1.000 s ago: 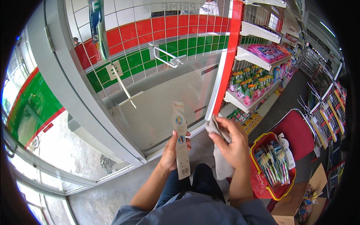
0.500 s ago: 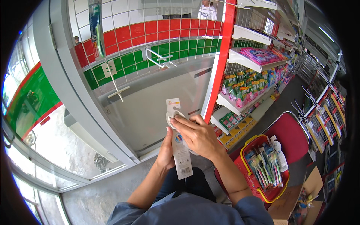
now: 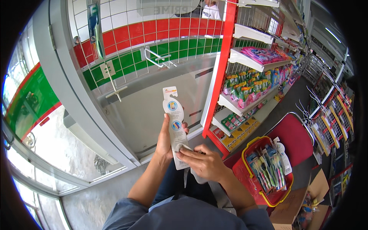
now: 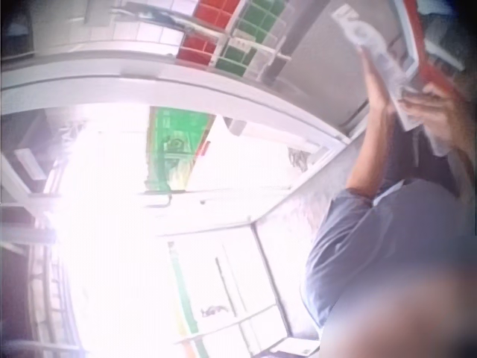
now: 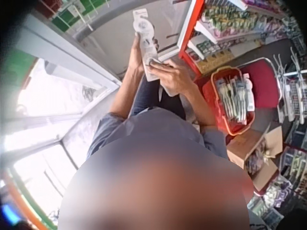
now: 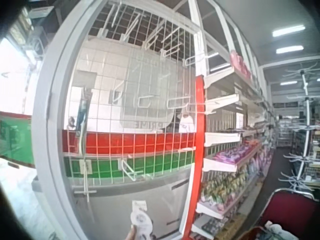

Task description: The person takes packaged toothbrushes from a red basket, wipes each package with a cloth, and hangs them on a wire display rack. The person repeats this process for multiple items, placing each cleaned package onto hooks on the rack.

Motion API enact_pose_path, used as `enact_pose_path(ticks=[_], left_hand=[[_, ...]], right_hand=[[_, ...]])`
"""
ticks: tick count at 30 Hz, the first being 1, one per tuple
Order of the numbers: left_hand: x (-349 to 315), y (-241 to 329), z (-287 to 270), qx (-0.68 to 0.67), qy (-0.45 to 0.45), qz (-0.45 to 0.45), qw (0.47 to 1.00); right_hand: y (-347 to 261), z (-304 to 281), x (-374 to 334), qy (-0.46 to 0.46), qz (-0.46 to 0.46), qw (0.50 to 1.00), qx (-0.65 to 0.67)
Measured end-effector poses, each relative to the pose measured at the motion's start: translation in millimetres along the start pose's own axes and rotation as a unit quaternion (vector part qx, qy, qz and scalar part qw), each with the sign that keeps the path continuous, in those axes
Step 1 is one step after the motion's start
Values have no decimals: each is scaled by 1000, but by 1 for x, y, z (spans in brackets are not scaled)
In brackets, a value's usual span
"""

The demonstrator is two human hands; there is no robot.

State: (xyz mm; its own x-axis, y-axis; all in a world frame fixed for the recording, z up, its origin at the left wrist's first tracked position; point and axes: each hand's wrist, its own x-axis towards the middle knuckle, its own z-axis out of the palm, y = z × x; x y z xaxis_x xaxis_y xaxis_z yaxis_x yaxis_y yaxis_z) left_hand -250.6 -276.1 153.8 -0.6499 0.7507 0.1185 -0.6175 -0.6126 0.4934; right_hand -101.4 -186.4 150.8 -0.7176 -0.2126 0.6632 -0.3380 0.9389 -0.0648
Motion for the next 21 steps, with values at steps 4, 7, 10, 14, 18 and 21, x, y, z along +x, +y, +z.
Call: enact_pose_path(ticks=[4, 7, 10, 14, 18, 21], left_hand=[[8, 2, 2, 3, -11, 30, 999], [10, 7, 1, 40, -14, 37, 998], [11, 10, 0, 95, -12, 59, 994], [13, 7, 4, 184, 3, 133, 974], [11, 5, 21, 174, 14, 176, 969], [12, 16, 38, 200, 24, 210, 957]], right_hand=[[0, -3, -15, -23, -2, 1000, 21], [5, -16, -19, -71, 10, 994, 84], [18, -38, -13, -87, 49, 977, 191], [34, -57, 10, 1, 203, 955, 214], [42, -50, 43, 47, 211, 959, 182], [37, -44, 58, 23, 173, 975, 140]])
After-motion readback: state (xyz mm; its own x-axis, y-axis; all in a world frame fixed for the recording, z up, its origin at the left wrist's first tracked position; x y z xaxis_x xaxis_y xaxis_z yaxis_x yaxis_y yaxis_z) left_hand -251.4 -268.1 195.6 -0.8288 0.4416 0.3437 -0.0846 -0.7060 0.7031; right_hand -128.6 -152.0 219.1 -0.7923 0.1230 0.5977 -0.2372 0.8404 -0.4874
